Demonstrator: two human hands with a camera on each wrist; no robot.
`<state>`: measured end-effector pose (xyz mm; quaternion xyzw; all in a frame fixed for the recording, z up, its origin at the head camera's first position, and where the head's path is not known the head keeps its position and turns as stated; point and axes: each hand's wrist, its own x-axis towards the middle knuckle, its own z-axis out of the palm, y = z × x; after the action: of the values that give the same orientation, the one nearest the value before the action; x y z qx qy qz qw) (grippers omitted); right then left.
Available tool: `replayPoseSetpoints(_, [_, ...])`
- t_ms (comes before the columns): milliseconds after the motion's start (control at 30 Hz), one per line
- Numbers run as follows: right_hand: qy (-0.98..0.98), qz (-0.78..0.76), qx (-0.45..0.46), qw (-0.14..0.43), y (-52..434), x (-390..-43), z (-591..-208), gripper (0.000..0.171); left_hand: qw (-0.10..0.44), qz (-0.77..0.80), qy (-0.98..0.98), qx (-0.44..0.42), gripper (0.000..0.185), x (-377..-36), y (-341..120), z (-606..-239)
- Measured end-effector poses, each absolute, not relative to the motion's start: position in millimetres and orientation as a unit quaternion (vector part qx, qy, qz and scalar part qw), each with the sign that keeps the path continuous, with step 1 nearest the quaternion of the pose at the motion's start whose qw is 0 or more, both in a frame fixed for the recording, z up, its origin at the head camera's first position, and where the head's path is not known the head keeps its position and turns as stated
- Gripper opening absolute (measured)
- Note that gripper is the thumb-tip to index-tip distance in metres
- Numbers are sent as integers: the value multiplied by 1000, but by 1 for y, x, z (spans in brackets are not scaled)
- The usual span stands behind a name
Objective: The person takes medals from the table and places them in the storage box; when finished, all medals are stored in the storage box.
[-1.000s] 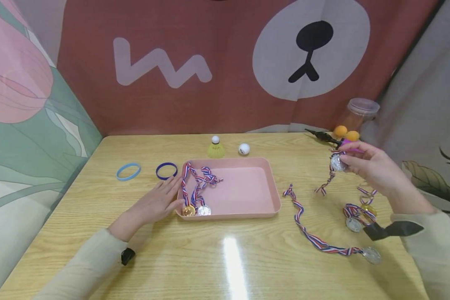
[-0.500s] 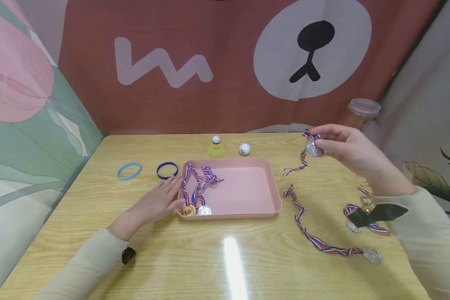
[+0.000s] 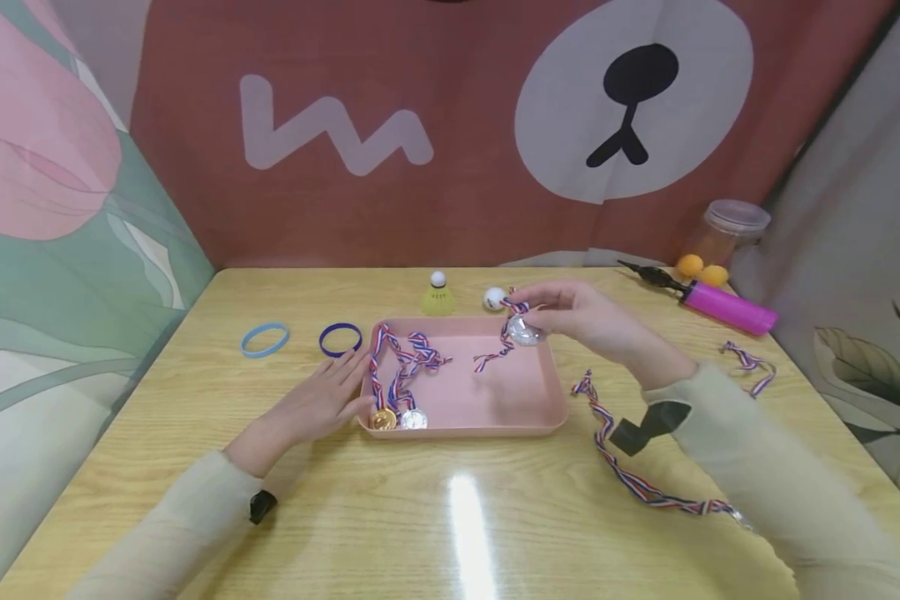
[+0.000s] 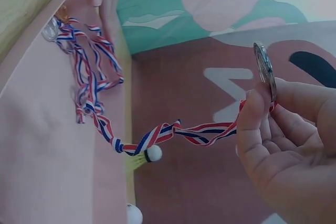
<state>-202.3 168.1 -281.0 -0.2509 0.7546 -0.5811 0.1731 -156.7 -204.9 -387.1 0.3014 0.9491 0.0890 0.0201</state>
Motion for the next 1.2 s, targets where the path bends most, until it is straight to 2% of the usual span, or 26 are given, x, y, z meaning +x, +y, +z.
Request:
replayPoseSetpoints(400, [802, -515, -241, 182, 108, -228, -306, 34, 22, 85, 950, 301, 65, -156, -204, -385])
replayPoseSetpoints(633, [796, -515, -254, 190, 80, -231, -320, 36, 20, 81, 949, 303, 65, -156, -204, -385])
replayPoseSetpoints(867, [806, -485, -254, 226, 72, -225, -343, 40, 20, 85, 949, 302, 65, -156, -204, -384])
replayPoseSetpoints(1200, [810, -471, -256, 239, 74, -210, -375, 36, 22, 91, 950, 297, 65, -156, -204, -386])
